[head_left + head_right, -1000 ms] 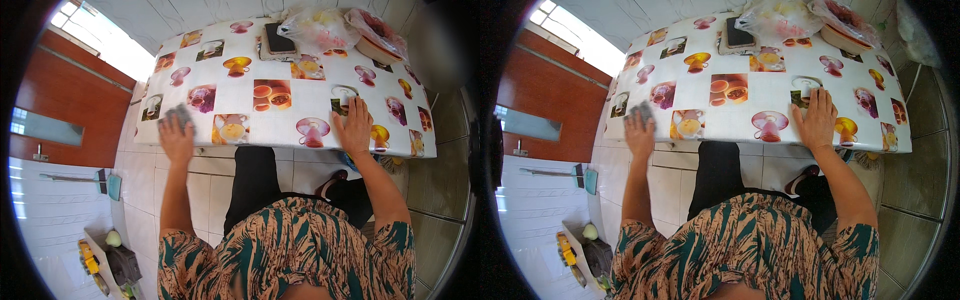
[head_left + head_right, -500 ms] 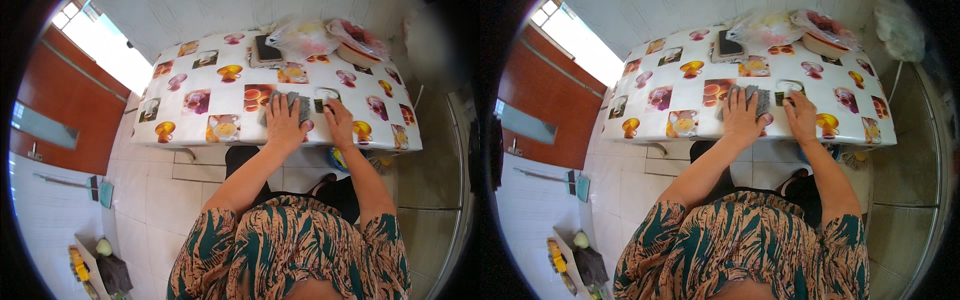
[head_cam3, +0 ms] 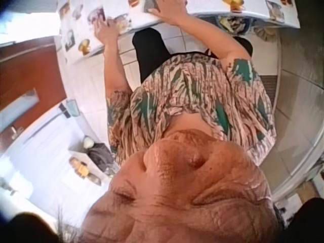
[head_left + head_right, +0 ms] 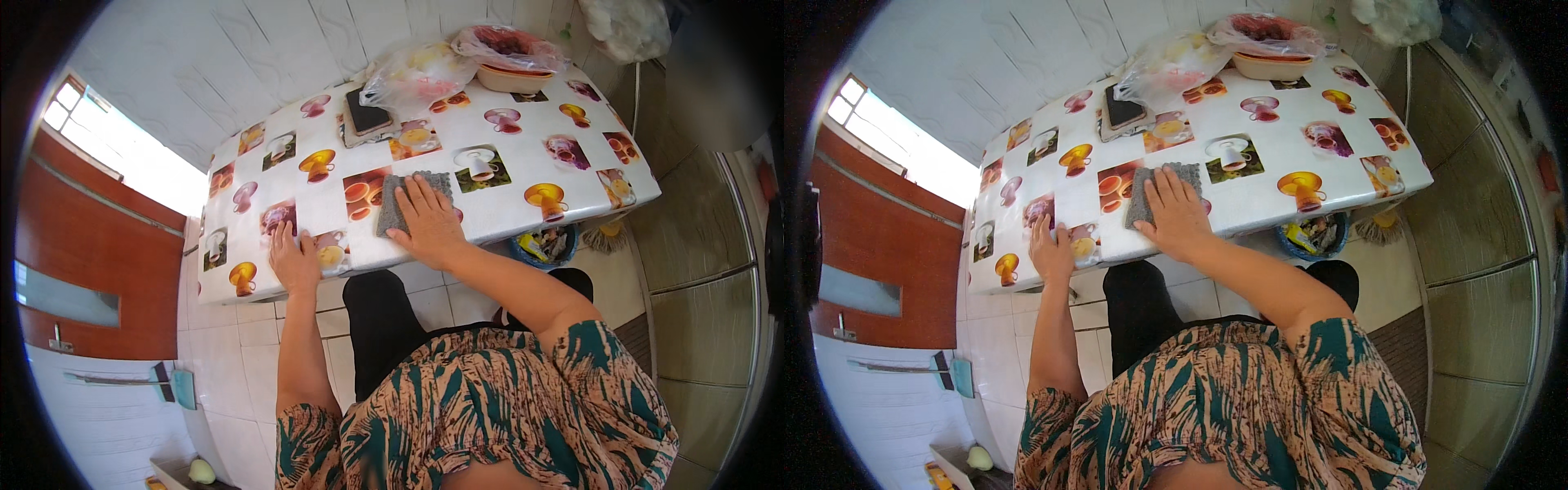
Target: The person wipes the surface of a patterned kitchen table with a cloth.
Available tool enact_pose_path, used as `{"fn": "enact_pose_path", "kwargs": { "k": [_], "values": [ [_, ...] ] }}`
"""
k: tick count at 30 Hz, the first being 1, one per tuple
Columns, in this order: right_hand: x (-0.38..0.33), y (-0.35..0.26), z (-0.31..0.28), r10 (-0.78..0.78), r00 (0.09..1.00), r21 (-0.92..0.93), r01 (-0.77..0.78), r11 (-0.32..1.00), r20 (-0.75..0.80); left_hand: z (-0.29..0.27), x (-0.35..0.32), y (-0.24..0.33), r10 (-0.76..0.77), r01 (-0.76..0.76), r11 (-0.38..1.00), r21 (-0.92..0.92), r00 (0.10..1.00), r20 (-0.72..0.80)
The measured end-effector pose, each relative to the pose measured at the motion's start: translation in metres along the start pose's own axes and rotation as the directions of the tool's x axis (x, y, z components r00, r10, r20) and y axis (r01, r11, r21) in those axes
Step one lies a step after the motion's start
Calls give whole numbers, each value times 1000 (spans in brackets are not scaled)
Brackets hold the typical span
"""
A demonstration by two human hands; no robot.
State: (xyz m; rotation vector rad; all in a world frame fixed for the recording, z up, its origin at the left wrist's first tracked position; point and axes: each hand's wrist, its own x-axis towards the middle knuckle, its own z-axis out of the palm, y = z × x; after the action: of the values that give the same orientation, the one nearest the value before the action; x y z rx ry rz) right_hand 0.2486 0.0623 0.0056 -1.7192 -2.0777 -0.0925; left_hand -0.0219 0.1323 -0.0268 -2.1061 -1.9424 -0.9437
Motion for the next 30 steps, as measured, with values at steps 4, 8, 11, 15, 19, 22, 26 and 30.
{"fn": "enact_pose_path", "kwargs": {
  "k": [4, 8, 11, 15, 19, 22, 26, 30],
  "values": [
    [-2, 13, 0, 31, 997, 16, -32, 999, 68, -1, -1, 4, -43, 43, 999, 10, 999, -8],
    [-10, 72, -26, 217, 972, -71, -211, 975, 85, -5, -3, 2, -43, 44, 999, 22, 999, -9],
    [-42, 148, -48, 227, 971, -227, -239, 944, -75, -5, -4, 3, -36, 37, 999, 17, 999, -18],
    [-106, 244, -94, 363, 920, -299, -390, 871, -145, -1, -4, 6, -29, 30, 999, 25, 999, -16],
    [-132, 268, -116, 578, 780, -405, -622, 670, -242, -3, -3, 7, -27, 28, 998, 64, 999, -19],
    [-117, 250, -98, 563, 798, -419, -597, 684, -216, -6, -2, 10, -11, 14, 996, 85, 1000, -29],
    [-72, 120, -56, 237, 966, -259, -256, 931, -103, -9, -3, 11, -24, 25, 996, 84, 1000, -11],
    [-21, 13, -25, -24, 987, -1, 25, 1000, 158, -8, -3, 11, -15, 17, 998, 59, 1000, -19]
  ]
}}
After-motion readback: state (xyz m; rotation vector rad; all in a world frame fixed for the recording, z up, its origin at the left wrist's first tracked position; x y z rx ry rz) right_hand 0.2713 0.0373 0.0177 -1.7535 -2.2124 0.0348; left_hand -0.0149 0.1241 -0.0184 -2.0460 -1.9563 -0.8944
